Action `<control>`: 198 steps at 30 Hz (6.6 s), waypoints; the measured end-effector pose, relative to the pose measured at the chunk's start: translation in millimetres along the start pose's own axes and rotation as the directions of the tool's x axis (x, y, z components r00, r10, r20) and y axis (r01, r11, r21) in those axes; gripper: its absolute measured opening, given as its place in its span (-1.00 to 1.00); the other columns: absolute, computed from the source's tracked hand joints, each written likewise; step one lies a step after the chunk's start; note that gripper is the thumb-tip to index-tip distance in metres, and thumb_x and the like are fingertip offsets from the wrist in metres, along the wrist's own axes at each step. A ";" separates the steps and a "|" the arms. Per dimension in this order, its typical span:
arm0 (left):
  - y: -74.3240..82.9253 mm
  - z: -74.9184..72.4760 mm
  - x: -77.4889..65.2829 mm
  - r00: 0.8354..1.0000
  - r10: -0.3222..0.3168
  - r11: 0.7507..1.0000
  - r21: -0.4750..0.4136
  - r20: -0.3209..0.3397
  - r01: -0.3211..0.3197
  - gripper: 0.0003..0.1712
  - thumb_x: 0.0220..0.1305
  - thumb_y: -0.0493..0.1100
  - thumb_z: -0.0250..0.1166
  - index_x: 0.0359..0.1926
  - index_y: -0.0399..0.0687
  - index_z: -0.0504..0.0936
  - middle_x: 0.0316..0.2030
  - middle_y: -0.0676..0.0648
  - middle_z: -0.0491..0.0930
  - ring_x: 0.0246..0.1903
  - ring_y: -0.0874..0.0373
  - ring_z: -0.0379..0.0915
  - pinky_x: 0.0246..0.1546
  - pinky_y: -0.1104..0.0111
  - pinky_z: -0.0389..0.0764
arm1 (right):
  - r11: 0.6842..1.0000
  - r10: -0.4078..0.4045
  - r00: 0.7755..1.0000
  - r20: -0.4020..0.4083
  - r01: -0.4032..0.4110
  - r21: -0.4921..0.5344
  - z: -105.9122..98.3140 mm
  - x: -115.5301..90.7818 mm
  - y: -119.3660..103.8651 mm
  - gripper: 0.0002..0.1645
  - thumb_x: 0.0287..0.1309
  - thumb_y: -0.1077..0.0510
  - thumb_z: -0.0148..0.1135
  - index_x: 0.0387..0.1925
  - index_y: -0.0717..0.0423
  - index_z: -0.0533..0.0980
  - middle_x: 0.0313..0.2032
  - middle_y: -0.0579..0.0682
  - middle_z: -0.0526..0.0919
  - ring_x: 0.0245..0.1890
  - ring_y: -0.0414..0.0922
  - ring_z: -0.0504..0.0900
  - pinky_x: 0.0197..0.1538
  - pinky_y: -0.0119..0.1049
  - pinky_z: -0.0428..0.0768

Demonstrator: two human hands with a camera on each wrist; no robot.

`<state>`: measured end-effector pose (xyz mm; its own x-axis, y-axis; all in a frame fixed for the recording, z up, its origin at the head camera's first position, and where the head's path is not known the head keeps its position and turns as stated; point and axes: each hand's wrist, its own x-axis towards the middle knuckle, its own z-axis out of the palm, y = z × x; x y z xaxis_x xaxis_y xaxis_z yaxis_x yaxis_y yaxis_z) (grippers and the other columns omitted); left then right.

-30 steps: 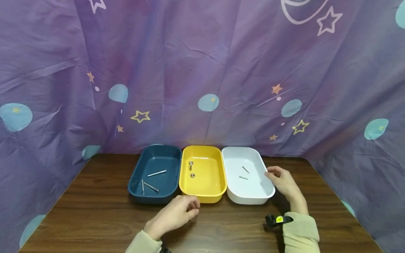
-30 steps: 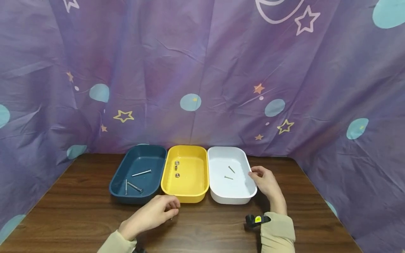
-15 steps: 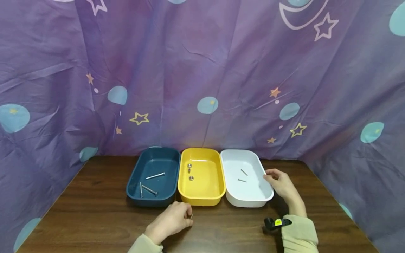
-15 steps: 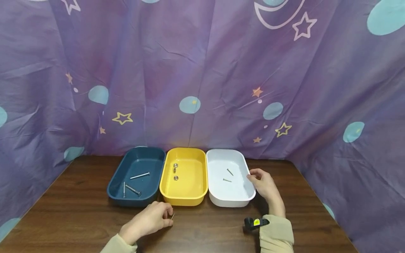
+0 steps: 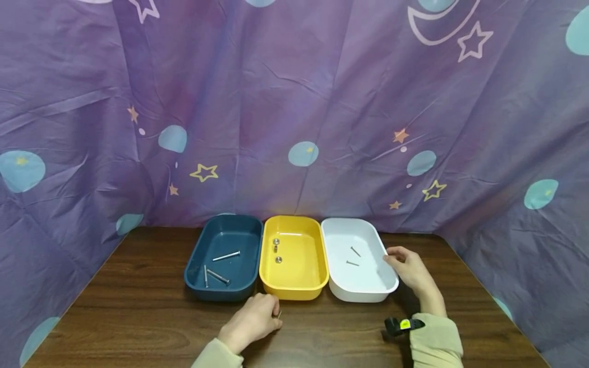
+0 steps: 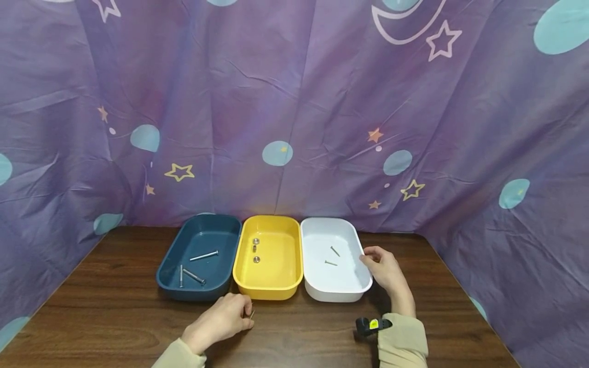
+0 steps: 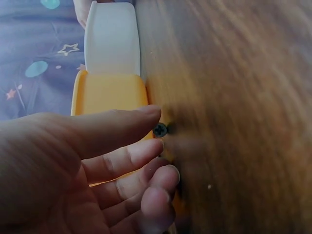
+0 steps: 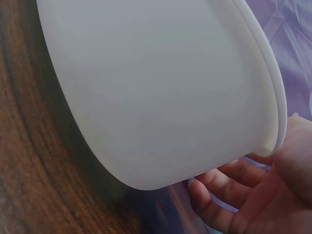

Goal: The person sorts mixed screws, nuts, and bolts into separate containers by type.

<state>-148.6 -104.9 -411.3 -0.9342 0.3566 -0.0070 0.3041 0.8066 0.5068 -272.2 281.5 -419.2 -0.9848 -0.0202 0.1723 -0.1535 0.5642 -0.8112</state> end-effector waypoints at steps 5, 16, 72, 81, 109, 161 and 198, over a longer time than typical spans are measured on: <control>-0.5 0.9 0.0 1.000 0.019 1.000 0.007 -0.002 -0.019 -0.75 0.05 -0.25 0.41 -0.56 0.02 0.48 -0.60 0.14 0.39 -0.59 0.25 0.32 -0.53 0.38 0.39 | 1.000 0.008 1.000 0.002 -0.008 0.010 0.2 0.5 0.7 -0.61 0.31 0.22 0.20 0.03 0.46 0.46 -0.27 0.16 0.59 -0.34 -0.13 0.52 -0.32 -0.37 0.50; 0.7 2.2 -2.3 0.995 0.095 0.995 0.002 0.000 -0.095 -0.77 0.01 -0.36 0.31 -0.60 0.05 0.51 -0.65 0.19 0.40 -0.63 0.30 0.31 -0.57 0.41 0.39 | 1.000 0.020 1.000 0.005 -0.020 -0.002 -0.1 -0.2 2.0 -0.61 0.31 0.20 0.20 0.02 0.45 0.48 -0.27 0.15 0.59 -0.34 -0.14 0.52 -0.31 -0.36 0.50; 108.7 -26.7 142.3 0.912 0.411 0.897 0.182 -0.004 -0.403 -0.85 0.28 -0.27 0.28 -0.43 -0.03 0.54 -0.51 0.12 0.47 -0.44 0.28 0.39 -0.38 0.51 0.40 | 0.999 0.009 1.000 -0.006 -0.009 0.048 4.9 -2.1 1.5 -0.63 0.31 0.21 0.20 0.01 0.44 0.48 -0.24 0.20 0.61 -0.30 -0.05 0.57 -0.29 -0.33 0.53; 104.6 -26.8 176.5 0.932 0.363 0.923 0.132 0.018 -0.362 -0.87 0.30 -0.23 0.28 -0.41 -0.04 0.55 -0.51 0.10 0.46 -0.44 0.26 0.37 -0.38 0.50 0.38 | 1.000 0.007 1.000 -0.018 -0.007 0.025 2.2 -4.3 1.7 -0.63 0.30 0.22 0.21 0.01 0.46 0.48 -0.26 0.18 0.62 -0.35 -0.11 0.55 -0.32 -0.34 0.52; 102.9 -11.3 208.4 0.962 0.259 0.964 0.085 -0.087 -0.252 -0.84 0.14 -0.30 0.33 -0.52 -0.05 0.55 -0.54 0.09 0.45 -0.44 0.22 0.39 -0.37 0.47 0.40 | 0.997 0.014 0.999 -0.032 -0.011 0.083 1.9 -4.7 4.0 -0.63 0.29 0.25 0.22 0.01 0.48 0.48 -0.25 0.24 0.62 -0.32 -0.02 0.57 -0.31 -0.33 0.52; 64.6 -44.6 110.8 0.894 0.405 0.914 0.061 -0.194 -0.401 -0.84 0.39 -0.16 0.17 -0.38 0.09 0.57 -0.44 0.18 0.51 -0.43 0.29 0.40 -0.34 0.45 0.43 | 0.999 0.042 0.999 -0.007 -0.042 0.007 1.2 -4.8 3.4 -0.60 0.32 0.20 0.19 0.04 0.45 0.46 -0.19 0.20 0.61 -0.25 -0.05 0.56 -0.26 -0.33 0.52; 8.9 -29.4 36.8 0.912 0.385 0.906 -0.132 -0.141 -0.403 -0.91 0.36 -0.19 0.24 -0.31 0.00 0.65 -0.43 0.24 0.52 -0.40 0.35 0.42 -0.29 0.41 0.49 | 0.999 -0.004 1.000 -0.021 0.004 0.033 1.1 -1.4 4.4 -0.63 0.31 0.20 0.20 0.01 0.44 0.49 -0.23 0.21 0.63 -0.32 -0.11 0.56 -0.29 -0.33 0.54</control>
<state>-185.8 -98.5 -381.7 -0.7612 0.5693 0.3107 0.6272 0.5243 0.5759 -271.6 283.1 -423.7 -0.9823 -0.0047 0.1872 -0.1604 0.5370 -0.8282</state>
